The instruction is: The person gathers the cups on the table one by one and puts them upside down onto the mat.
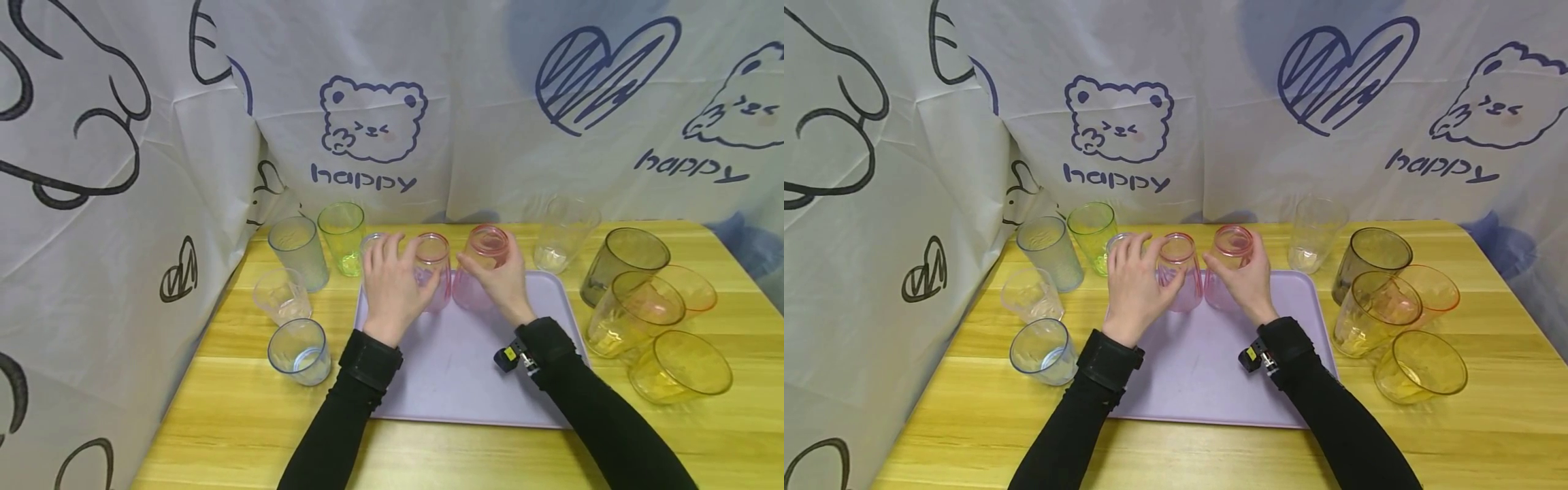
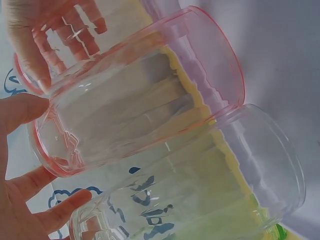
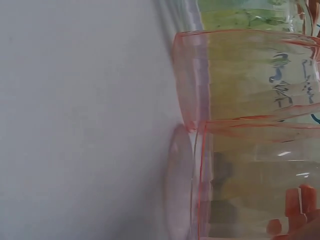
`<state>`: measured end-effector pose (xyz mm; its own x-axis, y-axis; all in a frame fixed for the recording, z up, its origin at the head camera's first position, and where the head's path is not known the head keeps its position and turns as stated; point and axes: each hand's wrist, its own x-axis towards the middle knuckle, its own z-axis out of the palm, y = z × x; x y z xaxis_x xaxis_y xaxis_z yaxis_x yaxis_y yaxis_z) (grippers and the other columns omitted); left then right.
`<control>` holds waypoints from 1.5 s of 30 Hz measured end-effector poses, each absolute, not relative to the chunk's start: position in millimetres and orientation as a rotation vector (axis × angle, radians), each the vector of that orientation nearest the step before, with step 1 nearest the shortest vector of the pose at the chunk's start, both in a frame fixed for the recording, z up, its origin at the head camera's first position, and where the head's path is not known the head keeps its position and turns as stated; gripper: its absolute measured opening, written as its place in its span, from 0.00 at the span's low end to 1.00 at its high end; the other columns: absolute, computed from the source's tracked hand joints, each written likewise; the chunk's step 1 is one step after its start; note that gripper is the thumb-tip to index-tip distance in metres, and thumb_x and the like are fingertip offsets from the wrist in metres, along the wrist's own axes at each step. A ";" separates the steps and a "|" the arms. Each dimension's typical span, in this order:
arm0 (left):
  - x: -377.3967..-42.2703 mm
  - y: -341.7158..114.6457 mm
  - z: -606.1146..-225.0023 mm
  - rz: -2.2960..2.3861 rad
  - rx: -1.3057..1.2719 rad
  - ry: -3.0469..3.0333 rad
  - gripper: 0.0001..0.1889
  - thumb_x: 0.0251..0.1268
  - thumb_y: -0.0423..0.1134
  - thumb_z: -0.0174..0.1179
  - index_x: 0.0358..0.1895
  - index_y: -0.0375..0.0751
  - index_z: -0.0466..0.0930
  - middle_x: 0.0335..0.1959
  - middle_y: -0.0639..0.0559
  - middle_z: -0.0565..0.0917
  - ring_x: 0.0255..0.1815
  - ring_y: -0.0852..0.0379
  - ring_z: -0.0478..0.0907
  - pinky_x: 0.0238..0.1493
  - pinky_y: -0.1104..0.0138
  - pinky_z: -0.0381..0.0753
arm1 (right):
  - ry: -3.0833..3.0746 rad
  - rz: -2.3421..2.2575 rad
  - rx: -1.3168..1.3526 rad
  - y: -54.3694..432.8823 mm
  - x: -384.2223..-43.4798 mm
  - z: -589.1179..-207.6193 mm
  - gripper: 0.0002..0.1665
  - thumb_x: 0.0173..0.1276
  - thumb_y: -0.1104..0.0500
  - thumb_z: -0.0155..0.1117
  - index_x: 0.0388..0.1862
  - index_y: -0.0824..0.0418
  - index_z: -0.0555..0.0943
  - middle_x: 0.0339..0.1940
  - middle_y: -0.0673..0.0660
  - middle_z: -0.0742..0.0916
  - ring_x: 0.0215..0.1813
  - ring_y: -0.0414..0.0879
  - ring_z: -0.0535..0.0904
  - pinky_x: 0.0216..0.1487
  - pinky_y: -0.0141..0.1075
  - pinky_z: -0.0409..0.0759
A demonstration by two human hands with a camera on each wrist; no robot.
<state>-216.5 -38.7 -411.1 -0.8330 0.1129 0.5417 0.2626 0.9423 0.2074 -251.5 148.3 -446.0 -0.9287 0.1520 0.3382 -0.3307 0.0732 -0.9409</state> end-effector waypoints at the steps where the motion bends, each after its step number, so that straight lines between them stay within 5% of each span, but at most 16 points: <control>1: -216.5 -38.6 -411.3 -0.370 -0.267 -2.552 0.30 0.60 0.61 0.66 0.62 0.52 0.78 0.62 0.45 0.79 0.68 0.44 0.71 0.73 0.49 0.66 | -2.035 1.912 0.175 147.4 -248.9 -442.6 0.38 0.55 0.70 0.76 0.64 0.70 0.70 0.53 0.58 0.82 0.53 0.35 0.78 0.60 0.25 0.75; 5: -216.4 -38.3 -412.2 -0.363 -0.268 -2.556 0.30 0.60 0.61 0.66 0.62 0.52 0.78 0.62 0.46 0.79 0.68 0.44 0.70 0.73 0.50 0.66 | -2.111 1.880 0.166 149.0 -249.0 -445.9 0.39 0.56 0.68 0.76 0.65 0.70 0.68 0.57 0.66 0.81 0.53 0.34 0.77 0.59 0.23 0.74; 14: -215.8 -39.5 -412.1 -0.352 -0.269 -2.584 0.31 0.60 0.61 0.66 0.64 0.52 0.77 0.63 0.45 0.78 0.70 0.44 0.69 0.74 0.49 0.65 | -2.239 1.851 0.187 156.2 -245.8 -451.9 0.44 0.55 0.65 0.78 0.68 0.65 0.66 0.60 0.62 0.80 0.56 0.37 0.76 0.59 0.24 0.75; 20: -216.2 -40.9 -413.3 -0.333 -0.275 -2.590 0.33 0.58 0.62 0.67 0.64 0.52 0.76 0.62 0.47 0.79 0.71 0.44 0.69 0.75 0.50 0.64 | -2.371 1.799 0.188 167.0 -238.0 -450.8 0.48 0.57 0.60 0.79 0.72 0.62 0.62 0.67 0.62 0.77 0.68 0.51 0.72 0.75 0.47 0.69; 27: -215.7 -40.5 -413.0 -0.344 -0.275 -2.600 0.34 0.58 0.61 0.68 0.66 0.52 0.75 0.60 0.52 0.82 0.72 0.44 0.67 0.76 0.49 0.62 | -2.626 1.644 0.123 177.3 -232.2 -451.9 0.52 0.56 0.56 0.79 0.73 0.65 0.60 0.68 0.69 0.74 0.69 0.64 0.71 0.70 0.59 0.71; 45: -217.3 -35.7 -417.9 -0.363 -0.274 -2.539 0.34 0.55 0.61 0.72 0.63 0.51 0.77 0.56 0.51 0.85 0.72 0.42 0.68 0.76 0.48 0.61 | -2.729 1.472 0.195 183.4 -232.6 -453.2 0.51 0.54 0.60 0.79 0.72 0.67 0.62 0.66 0.71 0.77 0.66 0.68 0.76 0.66 0.60 0.77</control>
<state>-217.3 -35.7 -417.9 -0.8254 0.1178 0.5521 0.2678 0.9427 0.1992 -232.6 183.4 -453.2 -0.9915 -0.0938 0.0898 -0.1266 0.5435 -0.8298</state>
